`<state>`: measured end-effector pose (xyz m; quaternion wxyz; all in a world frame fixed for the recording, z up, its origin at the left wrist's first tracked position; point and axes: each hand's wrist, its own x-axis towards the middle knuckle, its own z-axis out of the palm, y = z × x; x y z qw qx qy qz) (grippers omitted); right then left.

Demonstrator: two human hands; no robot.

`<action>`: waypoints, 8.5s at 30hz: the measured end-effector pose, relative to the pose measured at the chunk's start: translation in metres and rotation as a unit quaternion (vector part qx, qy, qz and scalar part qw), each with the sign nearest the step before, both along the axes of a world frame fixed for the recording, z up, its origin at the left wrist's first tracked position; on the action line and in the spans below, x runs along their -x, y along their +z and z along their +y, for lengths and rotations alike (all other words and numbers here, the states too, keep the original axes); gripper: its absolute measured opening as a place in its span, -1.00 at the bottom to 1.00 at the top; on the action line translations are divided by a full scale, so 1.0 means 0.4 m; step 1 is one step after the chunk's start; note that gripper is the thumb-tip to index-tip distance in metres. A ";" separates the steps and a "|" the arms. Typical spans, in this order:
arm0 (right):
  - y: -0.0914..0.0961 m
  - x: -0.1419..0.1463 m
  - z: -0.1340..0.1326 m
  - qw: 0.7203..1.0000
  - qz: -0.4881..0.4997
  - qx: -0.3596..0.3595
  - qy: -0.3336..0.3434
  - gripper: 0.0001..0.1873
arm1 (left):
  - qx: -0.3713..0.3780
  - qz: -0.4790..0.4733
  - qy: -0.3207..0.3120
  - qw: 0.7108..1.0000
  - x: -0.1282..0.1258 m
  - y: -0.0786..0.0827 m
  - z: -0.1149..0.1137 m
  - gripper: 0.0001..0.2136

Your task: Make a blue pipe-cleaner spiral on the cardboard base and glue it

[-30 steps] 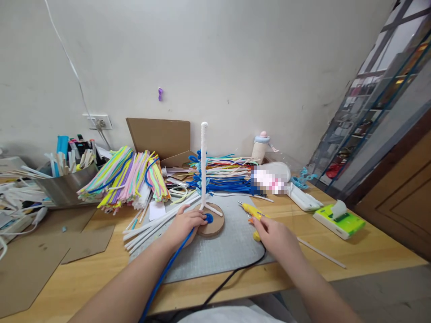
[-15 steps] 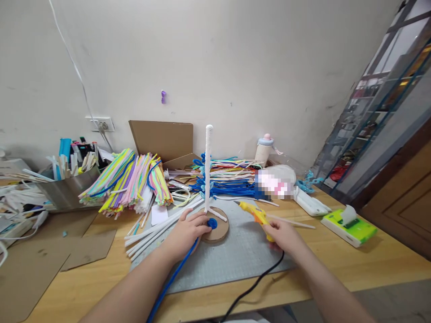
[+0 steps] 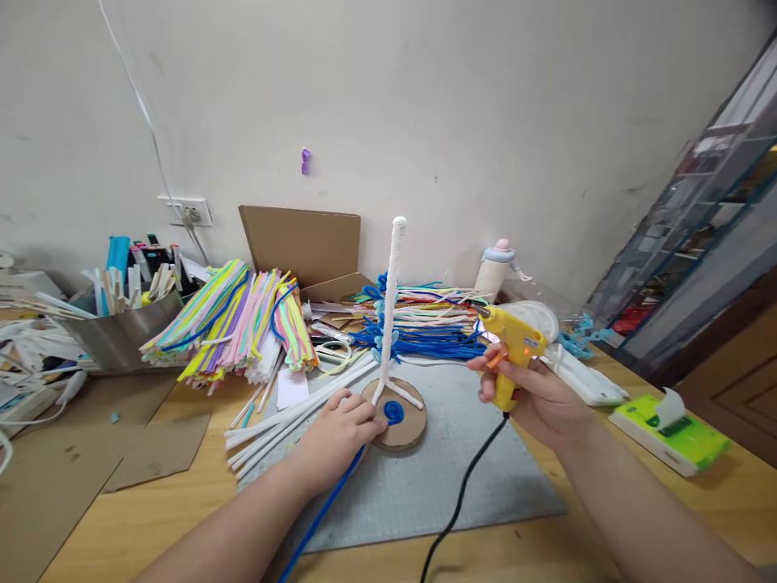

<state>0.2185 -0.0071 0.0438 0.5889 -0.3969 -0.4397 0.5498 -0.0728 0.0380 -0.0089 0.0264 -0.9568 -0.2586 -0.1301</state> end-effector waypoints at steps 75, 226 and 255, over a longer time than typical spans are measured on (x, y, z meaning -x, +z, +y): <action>-0.037 0.170 0.079 0.713 -0.700 0.028 0.043 -0.46 | 0.066 -0.075 0.010 0.995 0.020 -0.021 0.011 -0.78; -0.085 0.143 -0.091 0.980 0.113 0.066 0.147 -0.89 | 0.118 -0.135 0.132 0.975 -0.026 -0.048 0.018 -0.80; -0.177 0.211 0.112 0.773 -0.621 -0.132 0.008 -0.86 | 0.203 -0.191 0.364 0.889 -0.098 -0.058 0.036 -0.86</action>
